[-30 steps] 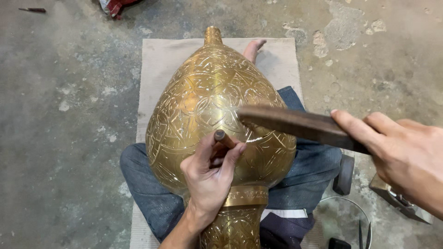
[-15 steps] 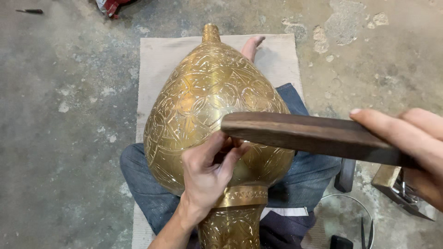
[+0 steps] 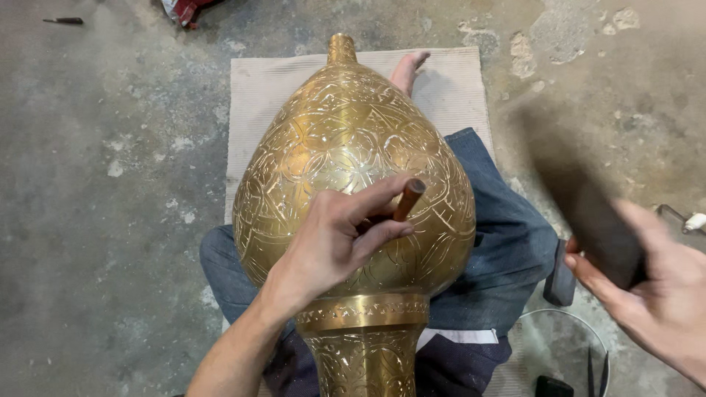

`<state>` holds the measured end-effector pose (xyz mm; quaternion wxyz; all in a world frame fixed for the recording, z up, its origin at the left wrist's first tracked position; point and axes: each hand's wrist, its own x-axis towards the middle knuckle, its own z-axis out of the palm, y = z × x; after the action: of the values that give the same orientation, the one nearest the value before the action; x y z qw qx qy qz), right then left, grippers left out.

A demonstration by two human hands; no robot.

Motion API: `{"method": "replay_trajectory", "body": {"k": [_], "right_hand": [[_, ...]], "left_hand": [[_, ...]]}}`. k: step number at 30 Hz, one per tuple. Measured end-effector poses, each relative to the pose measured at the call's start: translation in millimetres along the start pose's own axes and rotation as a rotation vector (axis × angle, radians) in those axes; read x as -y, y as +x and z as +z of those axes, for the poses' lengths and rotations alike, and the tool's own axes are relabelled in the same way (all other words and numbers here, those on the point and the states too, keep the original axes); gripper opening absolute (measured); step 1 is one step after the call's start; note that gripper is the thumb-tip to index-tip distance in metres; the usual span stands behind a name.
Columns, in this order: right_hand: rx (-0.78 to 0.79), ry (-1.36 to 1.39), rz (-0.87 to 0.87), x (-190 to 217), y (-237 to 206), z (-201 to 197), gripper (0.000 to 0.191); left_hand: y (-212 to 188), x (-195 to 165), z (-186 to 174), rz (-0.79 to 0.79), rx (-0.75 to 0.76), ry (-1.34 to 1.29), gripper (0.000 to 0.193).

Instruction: The person sits on the floor with a large engraved brass vessel on their lap and hammers a small punch against its surface using a wooden mallet, working the patterned areas of the vessel body by hand.

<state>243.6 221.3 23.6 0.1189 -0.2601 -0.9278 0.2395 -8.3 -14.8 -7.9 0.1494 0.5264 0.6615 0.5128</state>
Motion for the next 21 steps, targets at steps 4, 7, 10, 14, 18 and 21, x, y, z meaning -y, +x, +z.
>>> {"method": "replay_trajectory", "body": {"k": [4, 7, 10, 14, 18, 21], "right_hand": [[0.088, -0.023, 0.108, -7, -6, -5, 0.066], [0.077, 0.091, 0.117, -8, -16, 3, 0.069], [0.058, -0.076, 0.142, -10, -28, 8, 0.066], [-0.091, 0.070, -0.055, -16, -40, 16, 0.070], [0.010, -0.238, 0.090, -26, -56, 25, 0.076], [0.004, -0.115, 0.162, -31, -67, 52, 0.075]], "left_hand": [[10, 3, -3, -0.014, 0.147, -0.056, 0.049], [13, 7, -4, 0.062, 0.205, -0.091, 0.043], [18, 11, -3, 0.057, 0.317, -0.034, 0.041], [27, 14, -1, 0.183, 0.348, -0.033, 0.036], [27, 14, -5, 0.132, 0.369, -0.031, 0.042], [24, 14, -10, 0.120, 0.399, -0.077, 0.044]]}}
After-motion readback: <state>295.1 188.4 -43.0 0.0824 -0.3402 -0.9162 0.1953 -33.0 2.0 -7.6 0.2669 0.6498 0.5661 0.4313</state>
